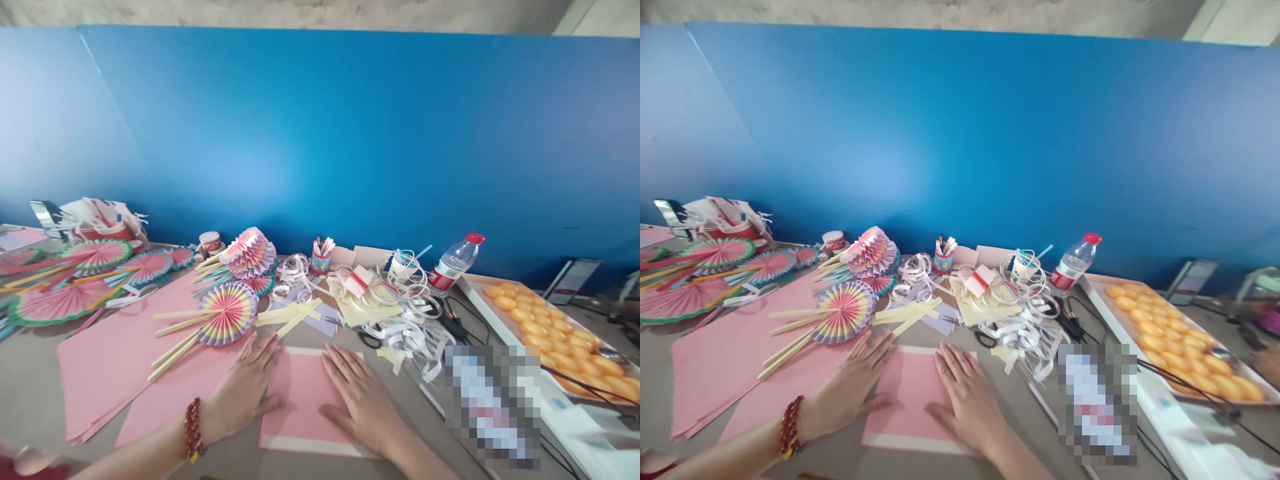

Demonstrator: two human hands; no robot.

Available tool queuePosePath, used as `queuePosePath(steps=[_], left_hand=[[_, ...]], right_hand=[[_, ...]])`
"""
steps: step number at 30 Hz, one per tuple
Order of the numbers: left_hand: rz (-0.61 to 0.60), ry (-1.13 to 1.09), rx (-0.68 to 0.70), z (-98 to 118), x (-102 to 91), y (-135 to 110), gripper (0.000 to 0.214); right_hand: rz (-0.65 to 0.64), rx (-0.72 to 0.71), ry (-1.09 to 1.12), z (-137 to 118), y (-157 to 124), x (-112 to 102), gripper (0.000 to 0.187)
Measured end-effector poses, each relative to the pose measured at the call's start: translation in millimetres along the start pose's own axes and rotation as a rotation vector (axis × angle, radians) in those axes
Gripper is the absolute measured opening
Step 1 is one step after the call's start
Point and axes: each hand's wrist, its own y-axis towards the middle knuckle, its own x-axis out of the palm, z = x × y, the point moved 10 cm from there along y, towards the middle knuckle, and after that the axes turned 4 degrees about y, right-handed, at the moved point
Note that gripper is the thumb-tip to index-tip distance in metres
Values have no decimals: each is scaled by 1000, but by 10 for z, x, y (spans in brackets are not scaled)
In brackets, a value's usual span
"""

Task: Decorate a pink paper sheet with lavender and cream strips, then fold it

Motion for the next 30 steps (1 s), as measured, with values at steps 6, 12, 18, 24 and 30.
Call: queuePosePath(steps=[6,12,18,24,30], left_hand=[[29,35,-33,-32,-160,188,44],[-7,108,-41,87,-211,415,32],[20,110,-111,-20,-200,421,28],[-27,-16,-169,-106,-123,377,26],[-22,-89,-162,-133,-121,371,28]], right_hand=[[20,9,37,17,-6,-48,73],[3,49,82,57,-8,-57,73],[-29,18,69,71,6,-70,67],[-36,21,74,69,30,-92,70],[-66,42,92,106,38,-110,75]])
